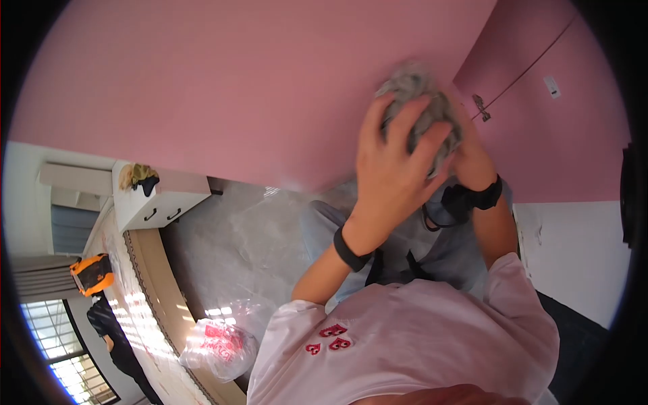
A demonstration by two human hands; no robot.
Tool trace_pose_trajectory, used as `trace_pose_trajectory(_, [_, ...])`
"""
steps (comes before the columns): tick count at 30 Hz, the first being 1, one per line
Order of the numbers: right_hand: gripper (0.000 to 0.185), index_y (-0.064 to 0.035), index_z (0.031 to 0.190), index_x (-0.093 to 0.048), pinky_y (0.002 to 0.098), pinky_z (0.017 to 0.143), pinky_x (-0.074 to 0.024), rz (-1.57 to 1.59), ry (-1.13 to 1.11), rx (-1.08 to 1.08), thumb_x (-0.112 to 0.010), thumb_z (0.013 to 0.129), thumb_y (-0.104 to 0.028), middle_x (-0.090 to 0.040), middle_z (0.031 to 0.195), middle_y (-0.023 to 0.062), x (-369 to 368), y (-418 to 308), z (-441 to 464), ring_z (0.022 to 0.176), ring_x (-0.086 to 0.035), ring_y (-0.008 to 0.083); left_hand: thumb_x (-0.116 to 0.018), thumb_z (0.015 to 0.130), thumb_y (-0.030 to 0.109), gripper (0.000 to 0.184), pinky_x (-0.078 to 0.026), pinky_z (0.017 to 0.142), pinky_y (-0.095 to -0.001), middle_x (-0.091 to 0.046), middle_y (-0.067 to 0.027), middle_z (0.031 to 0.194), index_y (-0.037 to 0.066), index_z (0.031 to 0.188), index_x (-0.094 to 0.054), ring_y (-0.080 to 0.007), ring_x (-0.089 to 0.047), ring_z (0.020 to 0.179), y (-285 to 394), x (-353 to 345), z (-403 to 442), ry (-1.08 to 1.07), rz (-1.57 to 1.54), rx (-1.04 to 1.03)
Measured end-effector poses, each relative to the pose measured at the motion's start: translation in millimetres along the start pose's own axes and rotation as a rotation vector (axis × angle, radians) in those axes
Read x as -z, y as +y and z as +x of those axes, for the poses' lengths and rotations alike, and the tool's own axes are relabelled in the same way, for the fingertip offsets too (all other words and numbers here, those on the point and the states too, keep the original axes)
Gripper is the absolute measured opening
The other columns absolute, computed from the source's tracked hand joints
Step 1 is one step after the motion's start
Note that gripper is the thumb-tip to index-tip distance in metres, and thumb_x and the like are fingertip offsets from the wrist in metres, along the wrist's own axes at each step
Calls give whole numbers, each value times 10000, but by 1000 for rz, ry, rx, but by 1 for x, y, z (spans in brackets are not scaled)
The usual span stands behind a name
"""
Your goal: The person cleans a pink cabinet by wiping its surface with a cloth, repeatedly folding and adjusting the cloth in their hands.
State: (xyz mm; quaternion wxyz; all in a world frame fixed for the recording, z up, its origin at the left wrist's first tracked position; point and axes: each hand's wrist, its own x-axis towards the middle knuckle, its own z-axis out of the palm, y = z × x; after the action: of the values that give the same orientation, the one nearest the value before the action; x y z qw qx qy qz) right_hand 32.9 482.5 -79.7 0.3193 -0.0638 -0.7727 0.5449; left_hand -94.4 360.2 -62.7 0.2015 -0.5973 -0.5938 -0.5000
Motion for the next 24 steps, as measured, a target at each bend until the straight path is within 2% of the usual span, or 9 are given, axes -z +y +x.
trace_pose_trajectory(2, [614,-6,1602,-328,401,1201,-379,-78,122,-60,-543,1053,-176,-462,1569,158,21,-2,-9,1432,-478,274,-869,692,142,492,-515,978,-533,-546,-99,1411,172,1148,-688,-481,-483,1283,6,-27,12,-84,-85,-38])
trace_pose_trajectory(6, [605,-3,1599,-330,397,1179,-412,-80,191,-127,-535,1051,-155,-474,1557,166,38,0,-20,1408,-507,278,-849,672,117,493,-535,952,-529,-538,-84,1369,157,1130,-670,-476,-490,1291,21,-66,16,-53,-107,-19])
trace_pose_trajectory(8, [553,0,1535,-406,392,1132,-443,-182,316,-164,-559,1009,-74,-550,1463,165,34,0,-22,1358,-545,291,-846,667,112,498,-534,956,-529,-540,-83,1361,158,1129,-665,-471,-489,1300,25,-71,13,-53,-112,19])
trace_pose_trajectory(12, [490,12,1520,-441,369,1103,-491,-157,321,-125,-491,1080,-199,-576,1450,146,19,19,-15,1309,-593,248,-841,672,100,501,-536,971,-525,-542,-83,1369,160,1133,-653,-457,-489,1323,11,-58,-8,-112,-149,97])
trace_pose_trajectory(14, [417,-8,1410,-543,341,1030,-529,769,249,-256,-467,1099,-275,-639,1350,117,16,35,2,1205,-649,200,-839,682,93,497,-536,977,-524,-545,-79,1377,162,1137,-652,-456,-492,1324,-1,-50,-22,-108,-166,121])
trace_pose_trajectory(17, [376,-37,1292,-622,328,961,-550,573,342,-357,-441,1106,-308,-693,1224,88,-4,34,11,1109,-682,170,-841,695,80,494,-536,984,-524,-551,-74,1389,166,1143,-651,-458,-498,1324,-6,-27,-34,-97,-164,158])
trace_pose_trajectory(18, [376,-37,1292,-622,328,961,-550,577,294,-372,-441,1106,-308,-693,1224,88,-13,34,16,1109,-682,170,-843,698,73,496,-534,986,-525,-555,-73,1393,168,1146,-652,-461,-500,1323,-8,-18,-38,-98,-149,152])
trace_pose_trajectory(20, [370,-30,1241,-657,324,940,-551,636,373,-449,-446,1108,-303,-710,1148,74,-33,33,17,1089,-685,167,-849,693,72,505,-531,985,-525,-558,-74,1393,170,1148,-653,-462,-503,1321,-8,-2,-49,-52,-88,196])
trace_pose_trajectory(24, [361,-25,1196,-680,306,902,-546,680,140,-437,-451,1117,-293,-715,1097,51,-84,20,34,1041,-680,146,-854,674,59,523,-521,981,-531,-561,-90,1390,170,1145,-656,-465,-506,1318,-12,41,-81,22,32,279])
